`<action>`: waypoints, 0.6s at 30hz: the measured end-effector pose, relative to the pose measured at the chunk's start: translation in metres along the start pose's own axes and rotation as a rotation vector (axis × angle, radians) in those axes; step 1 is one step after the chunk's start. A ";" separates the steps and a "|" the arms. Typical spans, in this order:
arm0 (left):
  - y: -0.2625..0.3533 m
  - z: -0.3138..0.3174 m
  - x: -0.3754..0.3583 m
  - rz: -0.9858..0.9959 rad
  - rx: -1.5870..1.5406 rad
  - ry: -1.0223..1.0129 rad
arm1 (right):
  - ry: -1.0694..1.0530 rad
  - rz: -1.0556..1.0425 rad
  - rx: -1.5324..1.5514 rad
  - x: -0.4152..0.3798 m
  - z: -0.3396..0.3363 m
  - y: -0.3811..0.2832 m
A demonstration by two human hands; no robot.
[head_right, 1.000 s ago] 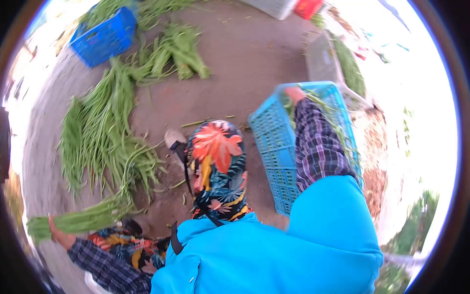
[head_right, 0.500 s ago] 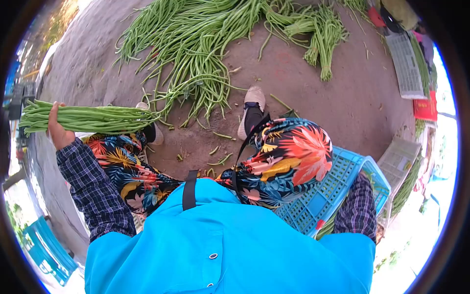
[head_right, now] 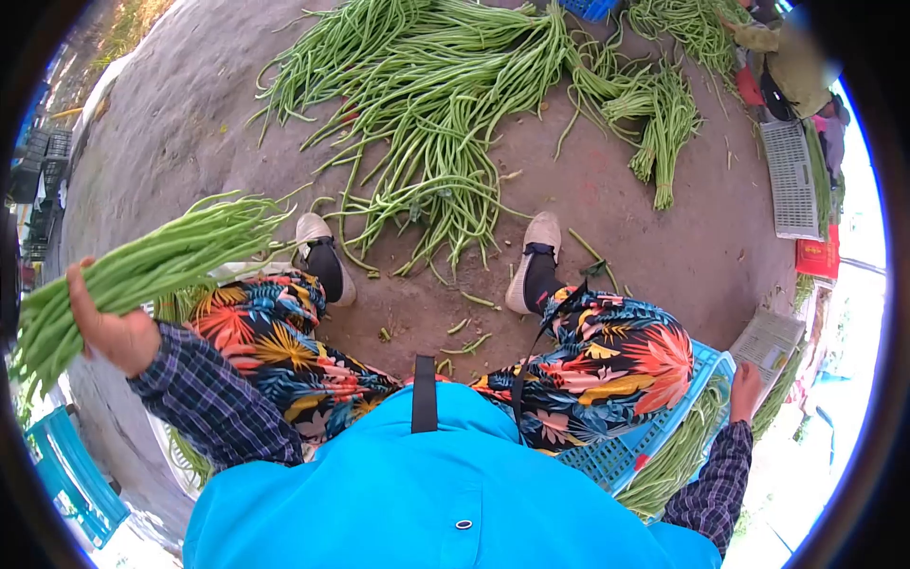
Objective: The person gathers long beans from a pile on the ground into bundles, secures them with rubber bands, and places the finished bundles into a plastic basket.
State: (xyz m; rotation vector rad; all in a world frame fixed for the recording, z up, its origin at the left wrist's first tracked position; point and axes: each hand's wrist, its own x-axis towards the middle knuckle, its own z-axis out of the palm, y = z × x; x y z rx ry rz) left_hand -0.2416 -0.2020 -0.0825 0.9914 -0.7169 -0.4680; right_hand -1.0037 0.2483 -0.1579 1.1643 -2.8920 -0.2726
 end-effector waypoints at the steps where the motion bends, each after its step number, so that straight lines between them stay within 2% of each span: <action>1: 0.001 -0.005 0.001 -0.010 -0.011 0.008 | 0.039 0.000 0.057 0.014 -0.022 -0.029; 2: 0.004 -0.007 -0.002 0.031 0.013 0.034 | 0.076 -0.004 0.113 0.030 -0.039 -0.059; 5: 0.002 -0.009 -0.009 0.097 0.029 0.066 | 0.134 -0.266 0.298 0.099 -0.058 -0.152; 6: 0.003 -0.011 -0.009 0.121 0.015 0.050 | 0.124 -0.382 0.335 0.122 -0.058 -0.194; 7: 0.004 -0.014 -0.010 0.109 0.030 0.005 | 0.041 -0.391 0.370 0.129 -0.069 -0.258; 8: 0.004 -0.018 -0.008 0.119 0.044 0.014 | 0.048 -0.579 0.458 0.142 -0.064 -0.306; 11: 0.003 -0.030 -0.005 0.015 -0.089 -0.074 | -0.154 -0.812 0.370 0.142 -0.070 -0.457; 12: 0.002 -0.031 -0.005 0.013 -0.082 -0.071 | -0.169 -0.981 0.361 0.144 -0.060 -0.493; 13: 0.002 -0.032 -0.005 0.020 -0.091 -0.084 | -0.136 -1.136 0.206 0.152 -0.045 -0.522; 15: 0.003 -0.032 -0.007 0.042 -0.071 -0.098 | -0.156 -1.274 0.154 0.146 -0.024 -0.581; 17: 0.005 -0.030 -0.009 0.018 -0.059 -0.105 | -0.264 -1.294 0.104 0.125 -0.004 -0.641; 18: 0.006 -0.029 -0.009 -0.001 -0.062 -0.116 | -0.305 -1.318 0.186 0.109 0.010 -0.663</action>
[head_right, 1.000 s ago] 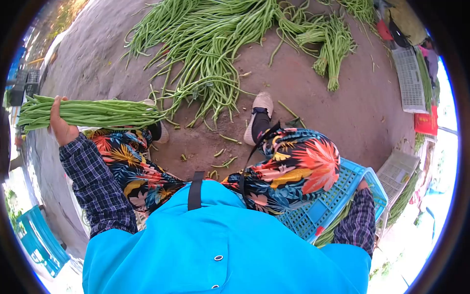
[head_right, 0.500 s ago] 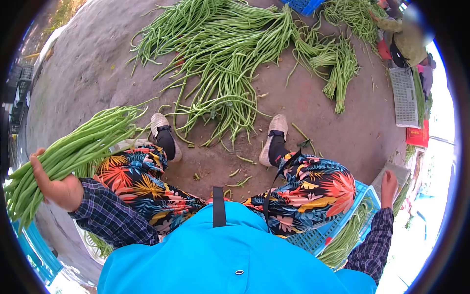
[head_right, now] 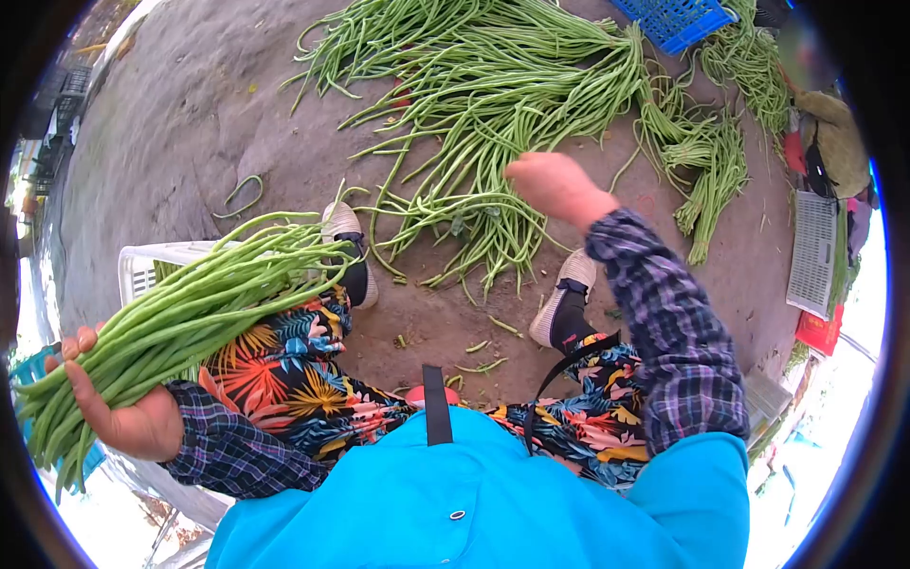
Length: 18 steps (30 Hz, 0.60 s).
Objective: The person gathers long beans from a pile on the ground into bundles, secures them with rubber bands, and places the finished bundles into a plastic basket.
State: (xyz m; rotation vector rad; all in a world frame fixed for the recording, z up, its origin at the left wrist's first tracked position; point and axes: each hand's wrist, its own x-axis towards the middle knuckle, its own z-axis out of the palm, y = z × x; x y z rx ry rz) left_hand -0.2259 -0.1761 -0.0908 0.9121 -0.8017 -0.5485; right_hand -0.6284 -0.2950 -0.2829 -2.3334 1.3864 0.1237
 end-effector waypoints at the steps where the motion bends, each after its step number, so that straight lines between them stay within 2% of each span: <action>1: 0.000 0.000 0.000 -0.014 0.007 -0.012 | -0.073 -0.015 -0.020 0.024 0.020 -0.014; 2: 0.001 0.000 0.001 -0.047 -0.004 -0.048 | -0.128 -0.038 0.028 0.047 0.044 -0.025; 6: 0.004 -0.008 0.008 -0.143 0.018 -0.071 | -0.050 -0.118 0.223 0.115 0.120 -0.066; 9: -0.003 -0.003 0.012 -0.062 0.126 -0.074 | -0.043 -0.009 0.360 0.157 0.142 -0.085; 12: -0.004 -0.004 0.020 -0.102 0.172 -0.095 | -0.098 0.160 0.324 0.176 0.163 -0.090; 16: -0.007 0.000 0.024 -0.122 0.212 -0.093 | -0.097 0.172 0.356 0.176 0.175 -0.080; 18: -0.008 0.002 0.024 -0.101 0.200 -0.116 | 0.204 0.112 0.678 0.157 0.168 -0.071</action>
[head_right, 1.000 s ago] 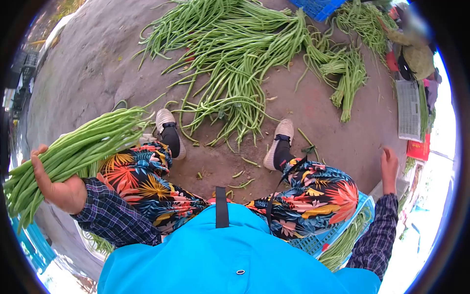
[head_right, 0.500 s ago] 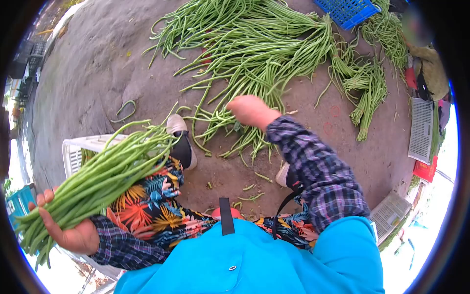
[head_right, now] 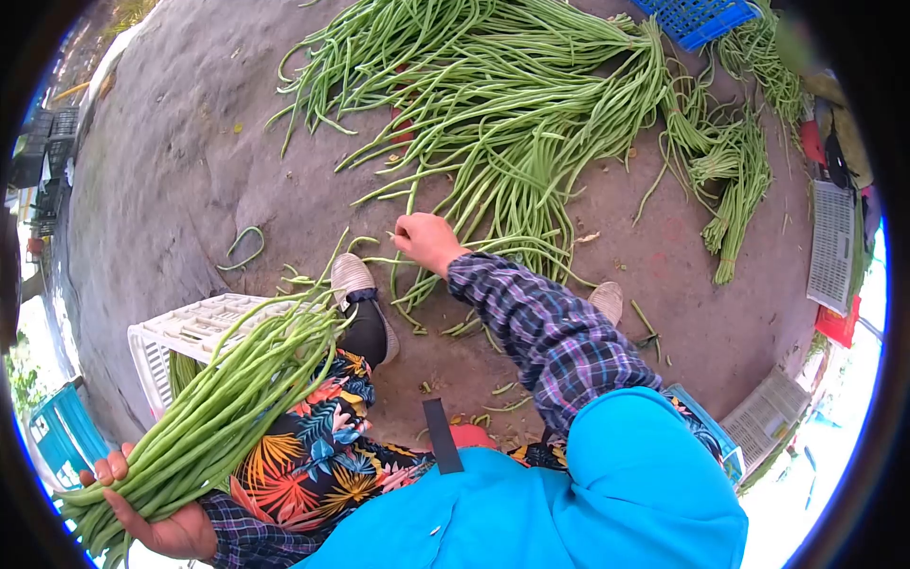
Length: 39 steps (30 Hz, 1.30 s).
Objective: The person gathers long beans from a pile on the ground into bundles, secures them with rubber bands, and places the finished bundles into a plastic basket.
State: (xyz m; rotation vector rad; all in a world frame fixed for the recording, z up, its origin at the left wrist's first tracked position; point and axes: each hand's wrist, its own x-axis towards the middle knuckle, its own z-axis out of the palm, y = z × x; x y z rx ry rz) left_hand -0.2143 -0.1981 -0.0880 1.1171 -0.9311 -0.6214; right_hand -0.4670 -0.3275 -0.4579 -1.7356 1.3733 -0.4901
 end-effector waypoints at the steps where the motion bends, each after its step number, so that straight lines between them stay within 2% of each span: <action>1: 0.000 0.001 0.000 -0.003 0.000 0.002 | 0.024 -0.027 0.090 -0.013 -0.011 -0.002; 3: 0.002 0.002 -0.002 0.004 -0.004 0.019 | 0.047 -0.056 0.161 -0.045 -0.039 0.000; 6: 0.003 0.003 -0.006 -0.001 -0.016 0.020 | -0.011 0.052 0.175 -0.104 -0.086 0.006; 12: 0.006 0.011 -0.011 -0.019 -0.040 0.007 | -0.149 0.169 0.267 -0.193 -0.183 -0.026; 13: 0.006 0.012 -0.012 -0.025 -0.045 0.014 | -0.133 0.228 0.327 -0.202 -0.197 -0.027; 17: 0.007 0.019 -0.012 -0.040 -0.109 -0.035 | 0.012 0.225 0.361 -0.223 -0.266 -0.031; 20: 0.008 0.024 -0.013 -0.062 -0.088 -0.046 | -0.015 0.296 0.210 -0.246 -0.309 -0.005; 22: 0.009 0.024 -0.016 -0.092 -0.069 -0.039 | -0.033 0.277 -0.408 -0.257 -0.325 0.019; 23: 0.009 0.023 -0.016 -0.112 -0.049 -0.037 | -0.041 0.293 -0.402 -0.267 -0.326 0.036; 25: 0.011 0.016 -0.012 -0.190 -0.031 -0.056 | 0.063 0.278 -0.887 -0.275 -0.318 0.073; 26: 0.012 0.017 -0.013 -0.201 -0.021 -0.054 | 0.049 0.281 -0.882 -0.269 -0.311 0.081; 28: 0.011 0.021 -0.015 -0.151 0.051 -0.007 | -0.047 0.146 -0.920 -0.257 -0.281 0.084; 30: 0.011 0.016 -0.013 -0.169 0.031 -0.023 | -0.252 0.222 -0.812 -0.238 -0.254 0.079; 32: 0.012 0.019 -0.013 -0.173 0.048 -0.002 | -0.356 0.203 -0.770 -0.216 -0.224 0.072; 34: 0.013 0.029 -0.015 -0.138 0.121 0.052 | -0.335 0.045 -0.686 -0.195 -0.196 0.074; 35: 0.013 0.031 -0.015 -0.101 0.187 0.102 | -0.342 0.038 -0.681 -0.184 -0.181 0.073; 37: 0.008 0.024 -0.014 -0.065 0.122 0.063 | -0.130 -0.185 -0.494 -0.159 -0.153 0.069; 38: 0.007 0.021 -0.013 -0.030 0.048 0.018 | -0.136 -0.194 -0.485 -0.145 -0.139 0.067; 39: 0.008 0.020 -0.012 -0.029 0.061 0.022 | -0.053 -0.213 -0.506 -0.133 -0.124 0.067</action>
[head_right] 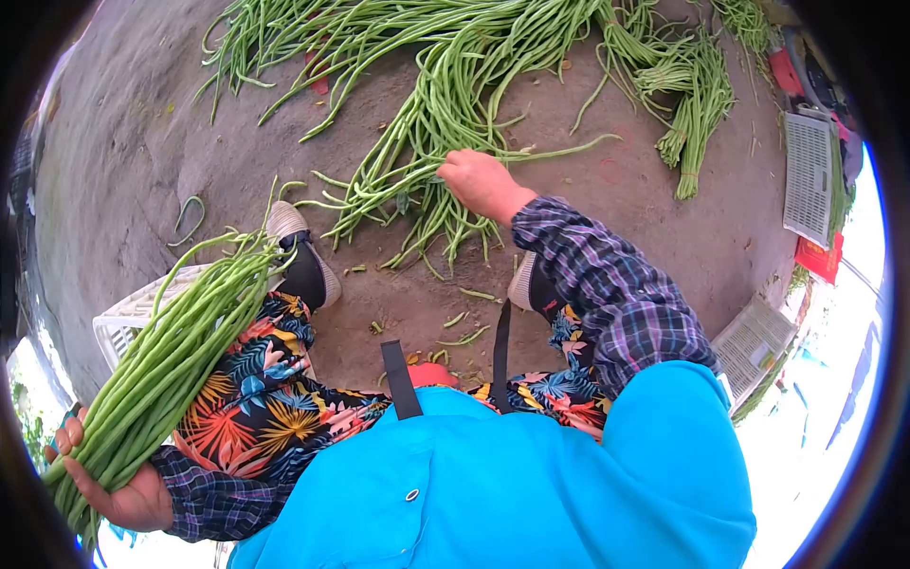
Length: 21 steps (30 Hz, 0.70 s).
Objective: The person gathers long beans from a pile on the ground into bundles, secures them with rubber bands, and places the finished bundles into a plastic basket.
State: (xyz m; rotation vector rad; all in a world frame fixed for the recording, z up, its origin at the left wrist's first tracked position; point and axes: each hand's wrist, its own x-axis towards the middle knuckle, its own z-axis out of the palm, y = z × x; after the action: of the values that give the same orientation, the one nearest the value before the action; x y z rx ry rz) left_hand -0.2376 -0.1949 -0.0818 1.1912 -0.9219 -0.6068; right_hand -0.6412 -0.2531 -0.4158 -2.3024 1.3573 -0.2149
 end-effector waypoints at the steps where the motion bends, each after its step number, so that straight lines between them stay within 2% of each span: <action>1: 0.000 -0.001 0.000 -0.006 -0.033 -0.041 | 0.081 0.005 -0.030 0.008 0.011 -0.006; 2: 0.000 -0.002 0.000 -0.010 -0.069 -0.080 | 0.078 -0.001 -0.026 0.014 0.020 -0.011; 4: -0.001 -0.001 -0.001 -0.013 -0.088 -0.088 | 0.182 0.167 -0.085 0.024 0.032 -0.018; 5: -0.002 -0.002 -0.001 -0.020 -0.109 -0.104 | 0.179 0.156 -0.083 0.024 0.041 -0.019; 7: 0.000 -0.004 0.000 -0.033 -0.105 -0.103 | 0.101 0.155 -0.266 0.013 0.059 -0.029; 9: 0.001 -0.009 0.001 -0.145 -0.118 -0.100 | 0.150 0.163 -0.263 0.003 0.061 -0.034; 11: 0.000 -0.013 0.000 -0.117 -0.177 -0.154 | 0.257 0.097 -0.077 -0.008 0.059 -0.039; 13: -0.001 -0.011 -0.004 -0.144 -0.194 -0.172 | 0.192 0.055 -0.026 -0.022 0.052 -0.046; 15: 0.000 -0.015 -0.005 -0.141 -0.198 -0.143 | 0.080 0.297 0.380 -0.039 0.048 -0.059; 16: -0.001 -0.016 -0.005 -0.129 -0.167 -0.115 | 0.144 0.325 0.598 -0.043 0.050 -0.060; 17: -0.001 -0.016 -0.005 -0.116 -0.136 -0.087 | 0.153 0.323 0.583 -0.047 0.046 -0.059; 19: -0.010 -0.014 -0.006 -0.043 -0.222 -0.085 | 0.047 0.769 1.344 -0.050 0.019 -0.067; 21: -0.013 -0.013 -0.006 0.021 -0.147 -0.043 | 0.132 0.798 1.524 -0.059 -0.008 -0.067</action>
State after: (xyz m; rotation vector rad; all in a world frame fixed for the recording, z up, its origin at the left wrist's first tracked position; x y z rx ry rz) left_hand -0.2281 -0.1871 -0.0968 1.0397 -0.9089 -0.6735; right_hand -0.6211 -0.1772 -0.3727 -0.4728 1.2773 -0.7773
